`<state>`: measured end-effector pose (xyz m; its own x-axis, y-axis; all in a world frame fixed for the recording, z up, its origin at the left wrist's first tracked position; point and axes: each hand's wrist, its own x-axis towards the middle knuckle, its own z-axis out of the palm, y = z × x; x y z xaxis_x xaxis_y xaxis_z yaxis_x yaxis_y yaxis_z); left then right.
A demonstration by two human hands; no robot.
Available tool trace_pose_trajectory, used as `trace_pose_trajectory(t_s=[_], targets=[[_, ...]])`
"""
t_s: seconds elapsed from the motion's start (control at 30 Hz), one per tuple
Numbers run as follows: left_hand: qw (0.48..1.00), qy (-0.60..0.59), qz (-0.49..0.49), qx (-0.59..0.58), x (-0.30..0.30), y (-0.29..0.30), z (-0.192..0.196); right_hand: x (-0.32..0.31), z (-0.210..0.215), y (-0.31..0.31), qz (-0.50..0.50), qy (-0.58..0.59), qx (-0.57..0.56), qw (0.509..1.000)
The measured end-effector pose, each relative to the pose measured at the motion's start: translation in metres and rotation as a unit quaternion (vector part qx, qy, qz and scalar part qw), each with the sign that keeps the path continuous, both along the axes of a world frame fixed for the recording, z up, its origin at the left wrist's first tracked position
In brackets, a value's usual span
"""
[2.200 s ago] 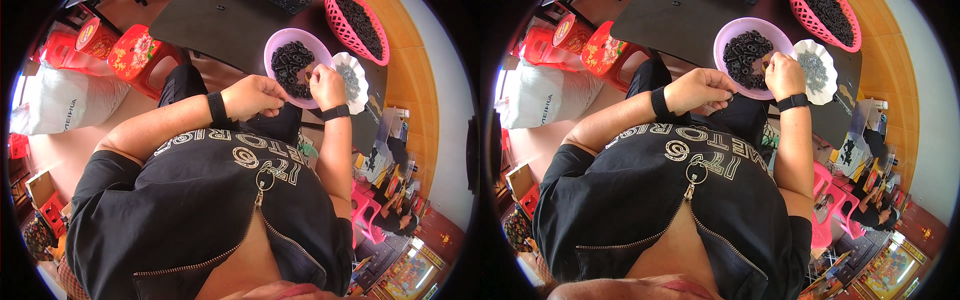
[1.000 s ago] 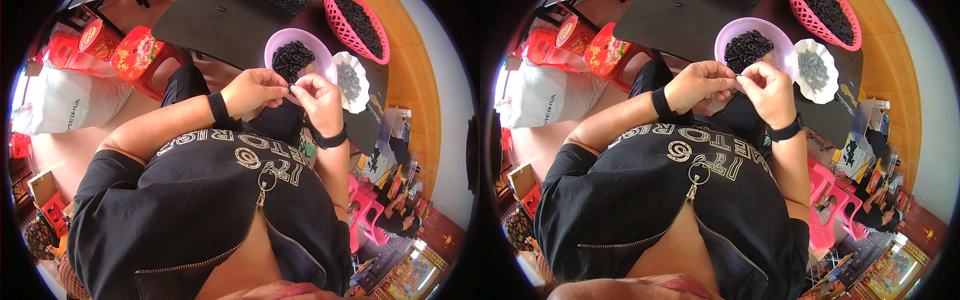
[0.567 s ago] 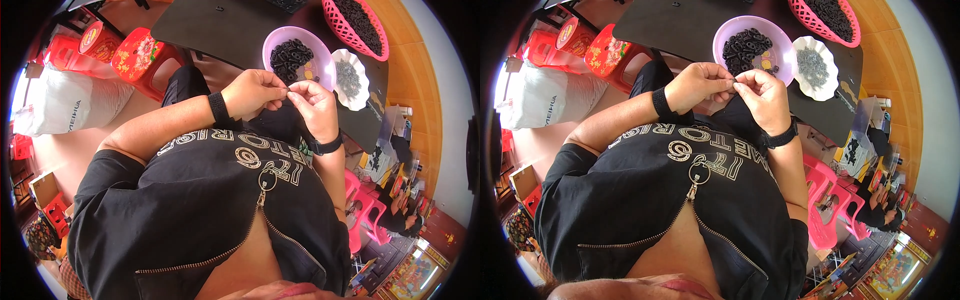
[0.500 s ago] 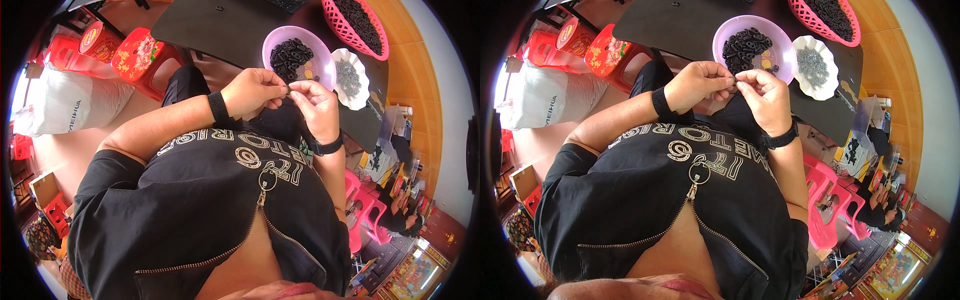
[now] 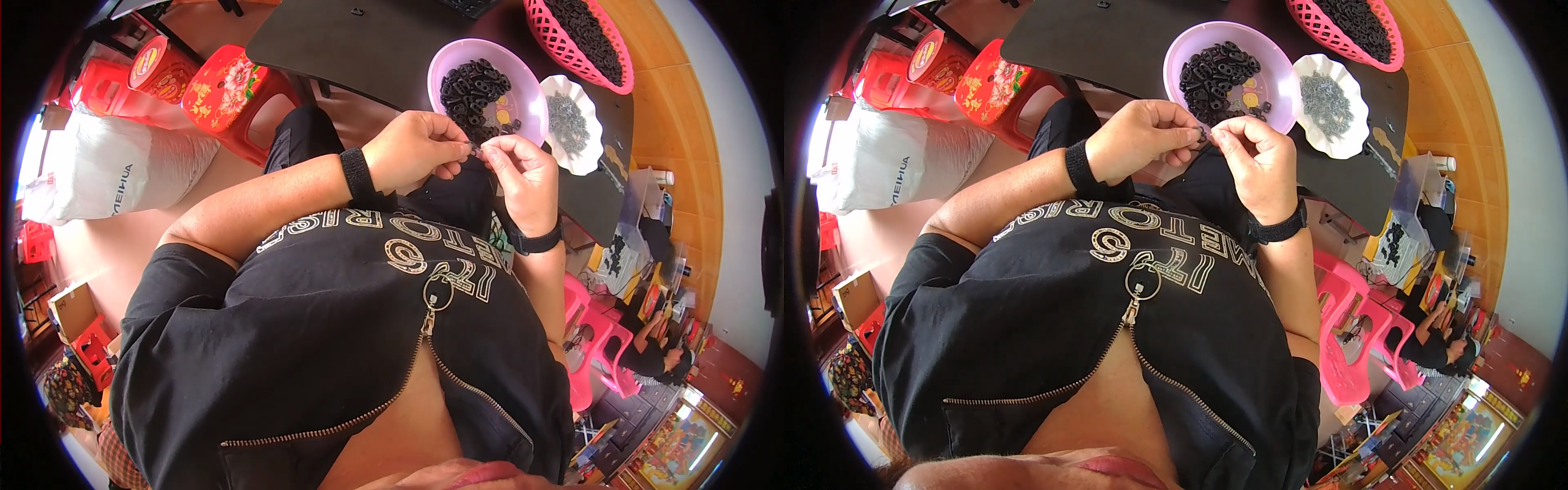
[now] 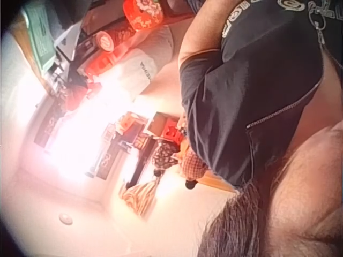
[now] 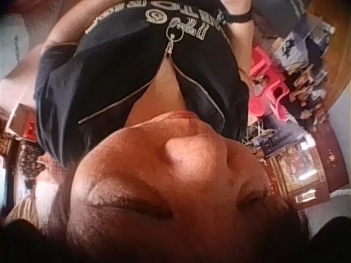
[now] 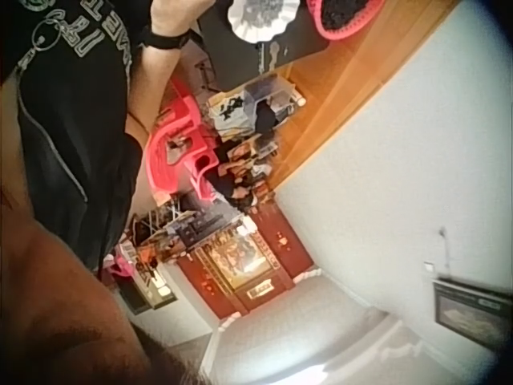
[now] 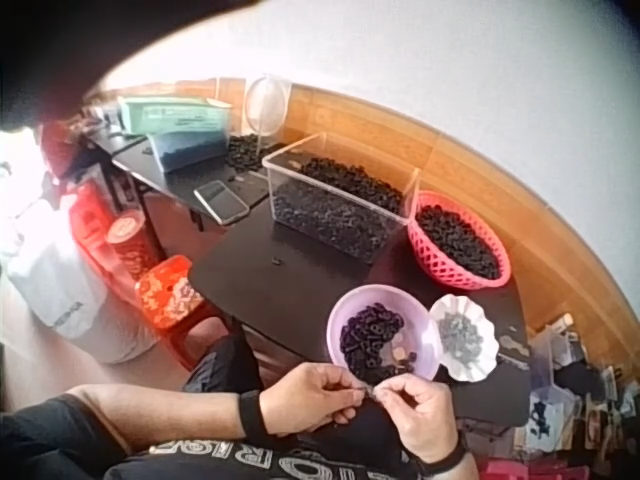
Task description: The person assembles fasteners by picking up black plastic pieces and inserting metal pins into them by hand.
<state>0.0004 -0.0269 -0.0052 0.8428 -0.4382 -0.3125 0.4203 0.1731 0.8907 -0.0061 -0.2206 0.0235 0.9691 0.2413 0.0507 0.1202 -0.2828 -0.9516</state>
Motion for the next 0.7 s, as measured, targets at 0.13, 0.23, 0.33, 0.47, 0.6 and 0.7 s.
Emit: trace_pose_trajectory(t_s=[0.13,0.23,0.33,0.47,0.6,0.7], targets=[[1.000,-0.006,-0.015,0.005,-0.002,0.000,0.003,-0.001,-0.001,0.001,0.012,-0.018,-0.006,1.000],[1.000,-0.005,-0.013,0.008,-0.003,0.001,0.005,-0.002,-0.002,0.000,0.021,-0.009,-0.018,1.000],[1.000,-0.010,-0.011,0.008,-0.004,0.001,0.005,-0.003,0.000,0.002,0.023,-0.018,-0.023,0.999],[1.000,-0.005,-0.009,0.015,-0.005,0.002,0.008,-0.001,0.001,0.001,0.017,-0.033,-0.031,0.999],[1.000,-0.009,-0.012,0.013,-0.004,0.003,0.007,-0.002,0.002,0.003,0.025,-0.023,-0.044,0.998],[1.000,0.000,-0.011,0.007,-0.004,0.004,0.012,-0.001,0.001,0.003,0.025,-0.025,-0.049,0.998]])
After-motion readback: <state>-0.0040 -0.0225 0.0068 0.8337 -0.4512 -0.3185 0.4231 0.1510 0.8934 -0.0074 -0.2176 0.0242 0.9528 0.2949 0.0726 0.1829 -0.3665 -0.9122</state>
